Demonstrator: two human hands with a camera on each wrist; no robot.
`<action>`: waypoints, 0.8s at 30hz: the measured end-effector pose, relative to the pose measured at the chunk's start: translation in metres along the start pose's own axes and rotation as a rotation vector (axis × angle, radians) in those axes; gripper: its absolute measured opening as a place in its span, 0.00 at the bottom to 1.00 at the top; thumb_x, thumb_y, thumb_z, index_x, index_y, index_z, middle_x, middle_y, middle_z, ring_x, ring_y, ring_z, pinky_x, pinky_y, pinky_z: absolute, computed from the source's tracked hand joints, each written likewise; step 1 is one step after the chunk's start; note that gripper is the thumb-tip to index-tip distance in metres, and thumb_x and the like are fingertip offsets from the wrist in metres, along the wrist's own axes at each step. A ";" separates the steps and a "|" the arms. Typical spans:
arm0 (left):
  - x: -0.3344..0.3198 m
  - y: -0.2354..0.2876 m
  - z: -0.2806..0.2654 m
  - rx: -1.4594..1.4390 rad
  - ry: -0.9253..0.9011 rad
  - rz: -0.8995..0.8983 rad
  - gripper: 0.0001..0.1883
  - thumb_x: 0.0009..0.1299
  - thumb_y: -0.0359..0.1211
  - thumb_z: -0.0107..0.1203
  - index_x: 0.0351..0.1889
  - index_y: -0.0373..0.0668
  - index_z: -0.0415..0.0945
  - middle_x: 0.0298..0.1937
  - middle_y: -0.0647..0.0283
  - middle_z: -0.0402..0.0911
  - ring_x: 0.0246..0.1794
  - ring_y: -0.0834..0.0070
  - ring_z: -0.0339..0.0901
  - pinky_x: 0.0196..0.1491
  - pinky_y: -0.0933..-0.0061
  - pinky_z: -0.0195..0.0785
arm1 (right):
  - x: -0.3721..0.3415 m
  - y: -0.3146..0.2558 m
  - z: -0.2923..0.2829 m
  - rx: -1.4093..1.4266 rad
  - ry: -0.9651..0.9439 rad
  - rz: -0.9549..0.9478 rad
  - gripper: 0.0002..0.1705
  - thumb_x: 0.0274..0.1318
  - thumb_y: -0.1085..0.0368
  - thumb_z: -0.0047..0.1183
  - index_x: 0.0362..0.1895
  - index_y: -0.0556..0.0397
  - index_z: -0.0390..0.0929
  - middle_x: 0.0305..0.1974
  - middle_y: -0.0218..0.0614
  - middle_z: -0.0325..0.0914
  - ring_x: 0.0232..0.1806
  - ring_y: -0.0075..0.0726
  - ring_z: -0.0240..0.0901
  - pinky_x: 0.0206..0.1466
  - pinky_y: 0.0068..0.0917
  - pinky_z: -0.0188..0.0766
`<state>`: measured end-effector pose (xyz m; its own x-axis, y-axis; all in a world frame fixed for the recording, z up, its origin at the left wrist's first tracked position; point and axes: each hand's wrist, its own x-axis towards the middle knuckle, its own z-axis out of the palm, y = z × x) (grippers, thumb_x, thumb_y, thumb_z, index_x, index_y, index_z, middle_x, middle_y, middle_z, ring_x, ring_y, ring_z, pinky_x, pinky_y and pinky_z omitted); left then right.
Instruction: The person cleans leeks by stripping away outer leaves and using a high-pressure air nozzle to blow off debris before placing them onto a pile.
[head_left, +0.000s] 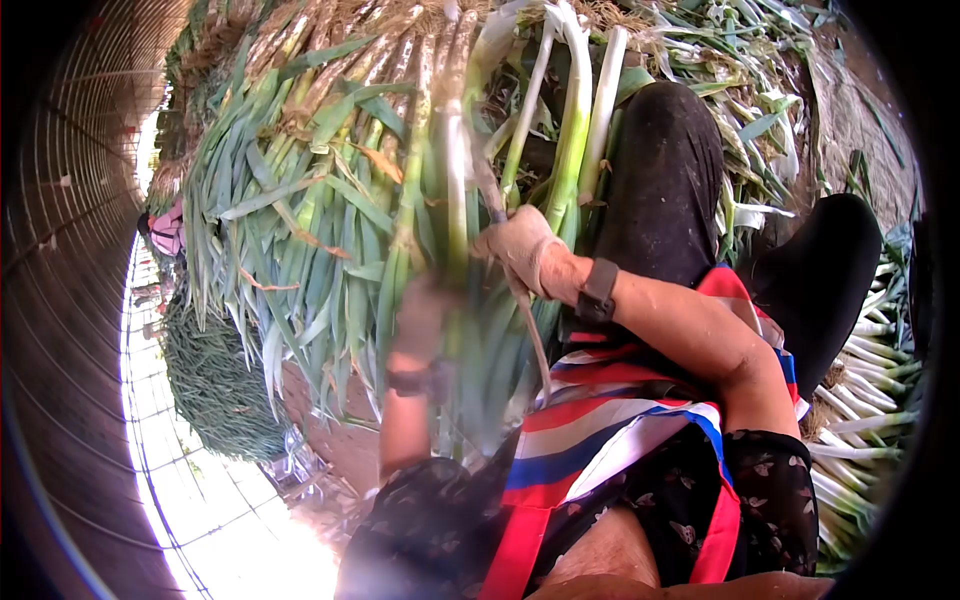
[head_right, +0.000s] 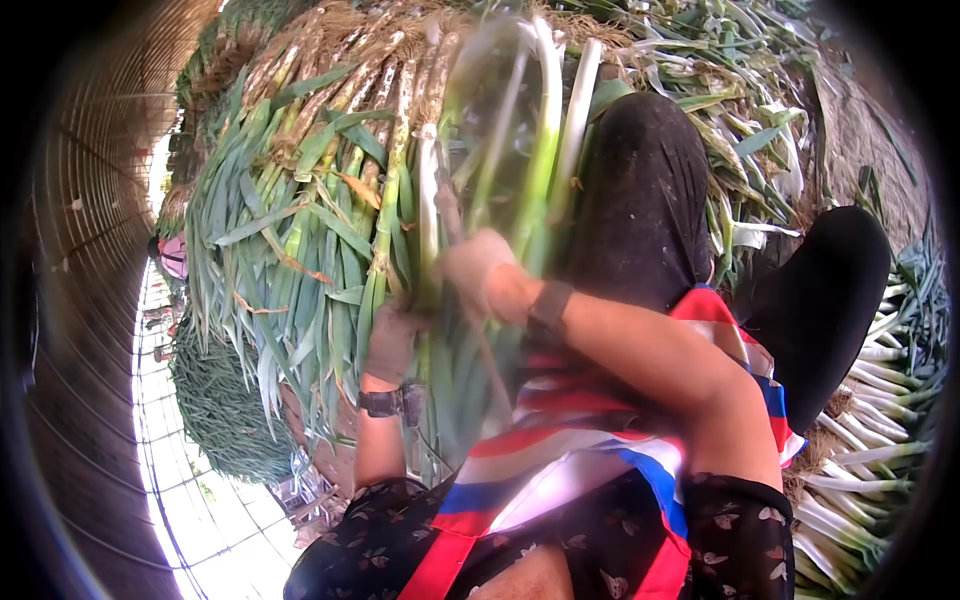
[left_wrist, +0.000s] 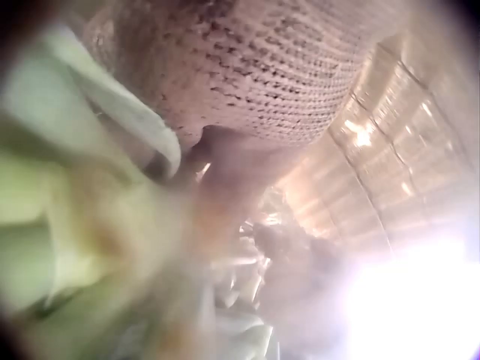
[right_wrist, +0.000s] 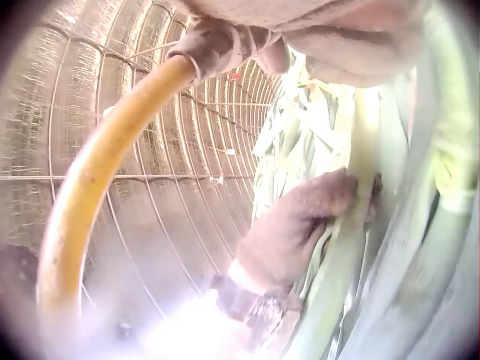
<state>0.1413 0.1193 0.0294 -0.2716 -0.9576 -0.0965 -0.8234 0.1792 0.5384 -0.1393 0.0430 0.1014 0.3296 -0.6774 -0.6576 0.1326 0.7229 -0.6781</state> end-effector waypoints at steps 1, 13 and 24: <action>0.001 0.005 -0.005 -0.049 -0.046 -0.026 0.13 0.69 0.29 0.48 0.48 0.36 0.78 0.39 0.58 0.81 0.41 0.70 0.78 0.47 0.75 0.67 | -0.002 0.008 -0.002 -0.039 -0.007 -0.015 0.16 0.46 0.66 0.62 0.19 0.62 0.70 0.10 0.34 0.64 0.04 0.35 0.59 0.05 0.34 0.53; 0.006 0.066 0.001 -1.124 -0.037 -0.647 0.14 0.74 0.35 0.46 0.50 0.40 0.76 0.41 0.64 0.78 0.41 0.77 0.73 0.47 0.75 0.67 | -0.012 -0.004 -0.016 -0.293 -0.073 -0.063 0.15 0.45 0.63 0.64 0.24 0.61 0.72 0.13 0.34 0.67 0.09 0.34 0.65 0.11 0.34 0.61; 0.022 0.125 -0.018 0.160 0.117 0.276 0.17 0.71 0.38 0.50 0.51 0.37 0.77 0.41 0.63 0.79 0.38 0.75 0.76 0.44 0.75 0.69 | -0.040 0.024 -0.033 -0.090 0.061 -0.282 0.13 0.47 0.66 0.60 0.28 0.61 0.70 0.12 0.33 0.65 0.04 0.33 0.59 0.07 0.35 0.57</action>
<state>0.0414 0.1160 0.1100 -0.4437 -0.8858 0.1361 -0.7970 0.4595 0.3921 -0.1797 0.0829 0.1004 0.2342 -0.8584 -0.4564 0.1267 0.4924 -0.8611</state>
